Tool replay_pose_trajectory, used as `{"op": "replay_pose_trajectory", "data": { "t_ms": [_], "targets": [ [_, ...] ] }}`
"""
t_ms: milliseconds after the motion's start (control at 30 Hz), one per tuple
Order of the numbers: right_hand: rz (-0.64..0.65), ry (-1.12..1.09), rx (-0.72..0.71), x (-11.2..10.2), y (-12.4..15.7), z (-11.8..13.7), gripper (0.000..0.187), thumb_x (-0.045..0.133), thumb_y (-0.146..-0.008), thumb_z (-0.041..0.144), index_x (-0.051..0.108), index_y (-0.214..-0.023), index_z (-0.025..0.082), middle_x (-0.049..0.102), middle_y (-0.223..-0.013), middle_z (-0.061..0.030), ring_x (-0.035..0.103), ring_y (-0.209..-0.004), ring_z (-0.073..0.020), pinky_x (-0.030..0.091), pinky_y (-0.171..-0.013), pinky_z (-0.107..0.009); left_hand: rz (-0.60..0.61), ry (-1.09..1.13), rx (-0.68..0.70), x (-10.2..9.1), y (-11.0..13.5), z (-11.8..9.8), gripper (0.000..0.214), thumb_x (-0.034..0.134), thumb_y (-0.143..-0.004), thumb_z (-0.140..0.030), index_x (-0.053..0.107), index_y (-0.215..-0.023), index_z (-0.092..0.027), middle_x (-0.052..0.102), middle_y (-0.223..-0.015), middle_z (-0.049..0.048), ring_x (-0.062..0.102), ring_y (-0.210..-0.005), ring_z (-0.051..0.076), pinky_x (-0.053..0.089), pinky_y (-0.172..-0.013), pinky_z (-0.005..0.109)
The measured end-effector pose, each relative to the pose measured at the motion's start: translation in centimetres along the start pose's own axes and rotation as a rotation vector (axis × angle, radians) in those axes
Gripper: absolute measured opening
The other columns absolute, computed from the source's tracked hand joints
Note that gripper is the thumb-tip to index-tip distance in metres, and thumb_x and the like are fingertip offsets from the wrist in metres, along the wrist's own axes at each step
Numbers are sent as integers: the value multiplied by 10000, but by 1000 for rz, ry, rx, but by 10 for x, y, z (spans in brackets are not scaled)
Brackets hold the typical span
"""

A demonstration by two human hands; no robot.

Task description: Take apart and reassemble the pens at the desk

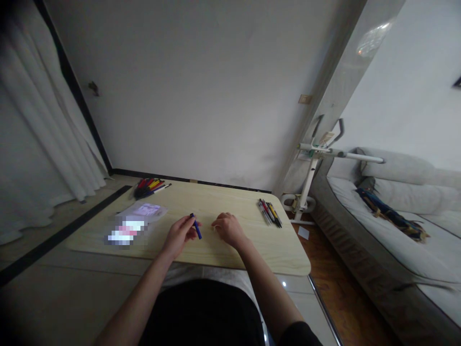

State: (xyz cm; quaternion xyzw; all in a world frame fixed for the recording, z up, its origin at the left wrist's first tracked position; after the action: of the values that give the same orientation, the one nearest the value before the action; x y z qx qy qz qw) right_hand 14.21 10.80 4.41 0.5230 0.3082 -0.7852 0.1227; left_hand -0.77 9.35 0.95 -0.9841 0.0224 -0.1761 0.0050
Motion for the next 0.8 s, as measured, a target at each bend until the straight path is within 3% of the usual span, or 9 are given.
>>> {"op": "replay_pose_trajectory", "data": {
  "t_ms": [800],
  "targets": [
    [-10, 9, 14, -1, 3, 3, 95, 558, -744, 164, 651, -743, 182, 613, -782, -40, 531, -784, -142, 374, -733, -245, -16, 19, 4, 1, 2, -2, 330, 609, -656, -409, 539, -818, -130, 650, -739, 52, 565, -470, 91, 418, -434, 190]
  ]
}}
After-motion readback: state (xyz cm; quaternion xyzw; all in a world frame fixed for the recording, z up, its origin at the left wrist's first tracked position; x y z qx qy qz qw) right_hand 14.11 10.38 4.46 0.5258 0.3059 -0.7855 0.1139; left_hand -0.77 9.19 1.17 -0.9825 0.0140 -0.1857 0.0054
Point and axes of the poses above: each hand's wrist, its own y-axis away from the middle knuckle, its own x-axis out of the palm, z = x × y, the point moved 7 cm from there along -y, towards the middle knuckle
